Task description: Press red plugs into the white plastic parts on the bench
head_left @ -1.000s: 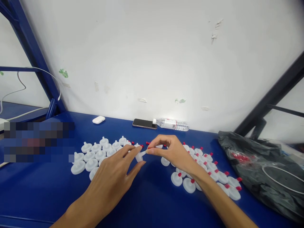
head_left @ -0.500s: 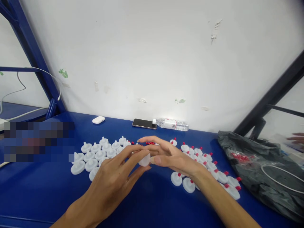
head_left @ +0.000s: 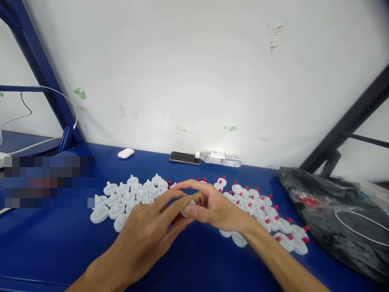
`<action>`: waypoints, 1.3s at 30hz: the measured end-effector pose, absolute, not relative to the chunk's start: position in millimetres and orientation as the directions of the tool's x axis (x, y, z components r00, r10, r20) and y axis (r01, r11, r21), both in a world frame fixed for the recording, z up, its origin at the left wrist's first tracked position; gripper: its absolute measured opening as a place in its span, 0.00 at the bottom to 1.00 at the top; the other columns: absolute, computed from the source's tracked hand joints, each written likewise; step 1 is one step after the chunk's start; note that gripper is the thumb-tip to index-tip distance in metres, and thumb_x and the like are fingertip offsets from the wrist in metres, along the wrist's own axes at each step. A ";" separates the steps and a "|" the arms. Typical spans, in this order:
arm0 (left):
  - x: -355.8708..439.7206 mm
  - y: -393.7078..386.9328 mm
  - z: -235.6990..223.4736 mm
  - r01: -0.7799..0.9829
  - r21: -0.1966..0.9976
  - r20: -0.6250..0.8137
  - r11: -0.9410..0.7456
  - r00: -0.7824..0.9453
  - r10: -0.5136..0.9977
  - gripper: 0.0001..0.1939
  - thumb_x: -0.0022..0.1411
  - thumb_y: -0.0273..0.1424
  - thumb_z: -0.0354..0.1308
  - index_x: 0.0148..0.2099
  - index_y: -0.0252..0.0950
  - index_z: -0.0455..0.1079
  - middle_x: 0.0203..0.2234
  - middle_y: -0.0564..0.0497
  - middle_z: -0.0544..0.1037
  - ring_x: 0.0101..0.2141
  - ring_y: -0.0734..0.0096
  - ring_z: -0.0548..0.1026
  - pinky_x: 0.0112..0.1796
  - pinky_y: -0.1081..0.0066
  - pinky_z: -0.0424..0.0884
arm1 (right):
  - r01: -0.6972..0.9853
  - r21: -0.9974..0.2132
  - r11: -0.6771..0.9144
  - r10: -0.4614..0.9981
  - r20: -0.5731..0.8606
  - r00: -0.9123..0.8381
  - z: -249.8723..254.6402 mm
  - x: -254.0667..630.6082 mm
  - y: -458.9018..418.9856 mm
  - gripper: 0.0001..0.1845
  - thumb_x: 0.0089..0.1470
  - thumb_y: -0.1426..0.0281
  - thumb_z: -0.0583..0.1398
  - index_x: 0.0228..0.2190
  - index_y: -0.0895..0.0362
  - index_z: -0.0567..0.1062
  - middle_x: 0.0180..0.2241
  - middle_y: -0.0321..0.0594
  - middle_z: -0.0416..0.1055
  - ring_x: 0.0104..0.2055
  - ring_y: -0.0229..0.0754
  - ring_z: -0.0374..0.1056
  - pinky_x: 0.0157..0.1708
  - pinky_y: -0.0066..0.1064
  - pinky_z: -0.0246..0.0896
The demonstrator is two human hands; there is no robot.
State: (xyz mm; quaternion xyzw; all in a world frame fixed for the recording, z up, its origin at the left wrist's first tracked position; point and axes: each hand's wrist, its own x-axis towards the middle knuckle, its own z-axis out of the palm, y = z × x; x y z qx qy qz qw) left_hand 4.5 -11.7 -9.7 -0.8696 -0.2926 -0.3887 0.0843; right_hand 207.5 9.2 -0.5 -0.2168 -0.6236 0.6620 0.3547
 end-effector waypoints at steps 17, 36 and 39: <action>3.4 -7.5 -14.1 0.723 0.166 0.681 -0.671 0.408 0.608 0.11 0.74 0.30 0.52 0.53 0.43 0.72 0.46 0.51 0.81 0.32 0.68 0.82 0.28 0.69 0.77 | 0.248 -0.936 0.249 0.968 0.230 -0.104 19.9 230.3 24.3 0.20 0.66 0.51 0.58 0.34 0.55 0.73 0.46 0.44 0.79 0.31 0.39 0.78 0.29 0.29 0.69; -6.7 -2.2 -42.1 0.761 -0.138 0.250 -0.634 0.646 0.721 0.60 0.47 0.13 0.48 0.77 0.47 0.26 0.76 0.42 0.45 0.73 0.44 0.40 0.64 0.42 0.62 | 0.835 -0.434 0.337 0.934 0.267 -0.238 3.6 228.2 23.1 0.16 0.69 0.62 0.56 0.37 0.49 0.84 0.36 0.36 0.83 0.38 0.45 0.76 0.36 0.33 0.60; -9.6 -4.4 -43.4 0.746 -0.101 0.164 -0.659 0.666 0.728 0.63 0.43 0.12 0.46 0.77 0.49 0.23 0.76 0.45 0.42 0.73 0.46 0.37 0.65 0.41 0.60 | 0.937 -0.284 0.205 0.939 0.328 -0.105 3.7 233.9 26.8 0.18 0.71 0.64 0.52 0.42 0.52 0.82 0.39 0.41 0.82 0.40 0.48 0.76 0.36 0.34 0.61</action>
